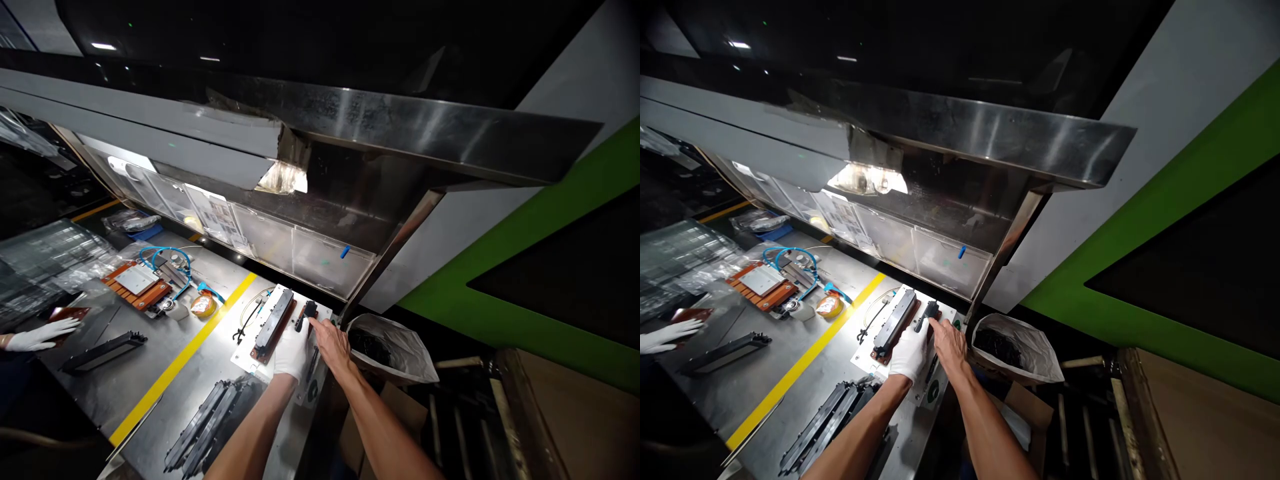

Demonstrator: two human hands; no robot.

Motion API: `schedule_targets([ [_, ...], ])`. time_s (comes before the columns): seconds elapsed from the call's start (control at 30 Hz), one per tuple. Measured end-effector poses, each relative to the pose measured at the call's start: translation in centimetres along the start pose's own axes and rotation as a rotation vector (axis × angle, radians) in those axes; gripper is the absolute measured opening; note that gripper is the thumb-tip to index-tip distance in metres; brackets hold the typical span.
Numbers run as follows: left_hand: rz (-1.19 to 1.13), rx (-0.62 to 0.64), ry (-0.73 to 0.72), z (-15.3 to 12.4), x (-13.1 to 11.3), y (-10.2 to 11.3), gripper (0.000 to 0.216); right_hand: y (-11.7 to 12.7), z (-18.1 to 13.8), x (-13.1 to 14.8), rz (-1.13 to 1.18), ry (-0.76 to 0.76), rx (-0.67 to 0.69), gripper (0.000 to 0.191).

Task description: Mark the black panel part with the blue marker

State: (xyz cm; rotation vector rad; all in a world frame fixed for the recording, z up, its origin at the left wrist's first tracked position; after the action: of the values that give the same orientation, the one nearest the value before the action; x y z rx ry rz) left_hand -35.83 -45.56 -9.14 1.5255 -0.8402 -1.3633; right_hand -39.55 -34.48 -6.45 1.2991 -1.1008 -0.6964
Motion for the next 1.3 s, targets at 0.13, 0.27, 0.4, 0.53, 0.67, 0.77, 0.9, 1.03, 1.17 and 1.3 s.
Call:
schedule_targets([
  [0.13, 0.003, 0.013, 0.049, -0.3, 0.5, -0.2, 0.053, -0.3, -0.4, -0.4, 0.031, -0.034, -0.033, 0.046],
  [0.27, 0.025, -0.166, -0.08, -2.8, 1.1, 0.1, 0.044, -0.2, -2.1, -0.1, 0.082, -0.02, -0.056, 0.046],
  [0.4, 0.188, -0.316, -0.205, -7.3, 2.6, -0.2, 0.039, -0.5, -4.6, 1.2, 0.091, 0.028, -0.018, 0.045],
  [0.53, 0.265, -0.323, -0.247, -9.3, 3.4, -0.4, 0.04, -1.6, -6.5, 2.7, 0.111, 0.065, 0.029, 0.043],
  [0.67, 0.209, -0.296, -0.209, -8.6, 3.5, -0.7, 0.04, -2.2, -7.0, 3.4, 0.098, 0.095, 0.052, 0.043],
  [0.77, 0.126, -0.288, -0.192, -8.3, 3.7, -1.2, 0.041, -2.0, -7.0, 3.6, 0.092, 0.101, 0.045, 0.042],
  [0.9, 0.072, -0.228, -0.169, -7.9, 4.1, -2.1, 0.041, -1.8, -7.0, 3.6, 0.091, 0.094, 0.043, 0.043],
  [1.03, 0.085, -0.125, -0.099, -7.1, 4.4, -2.4, 0.046, -1.7, -6.7, 3.6, 0.095, 0.075, 0.055, 0.041],
  [1.17, 0.062, -0.049, -0.073, -6.5, 3.9, -1.8, 0.047, -1.5, -6.4, 3.7, 0.1, 0.061, 0.055, 0.04],
  [1.3, 0.057, -0.032, -0.081, -6.3, 3.6, -1.5, 0.05, -1.4, -6.2, 3.6, 0.095, 0.057, 0.045, 0.041],
])
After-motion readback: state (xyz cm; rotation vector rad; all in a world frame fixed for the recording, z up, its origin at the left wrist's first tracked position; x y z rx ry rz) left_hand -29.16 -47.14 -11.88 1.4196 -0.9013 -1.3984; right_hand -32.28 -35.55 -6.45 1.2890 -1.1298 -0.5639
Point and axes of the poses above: each hand's wrist, its own z-axis towards the middle knuckle, its own y-axis out of the back of the hand, x = y × z, the point moved 8 cm from there along z, towards the middle knuckle
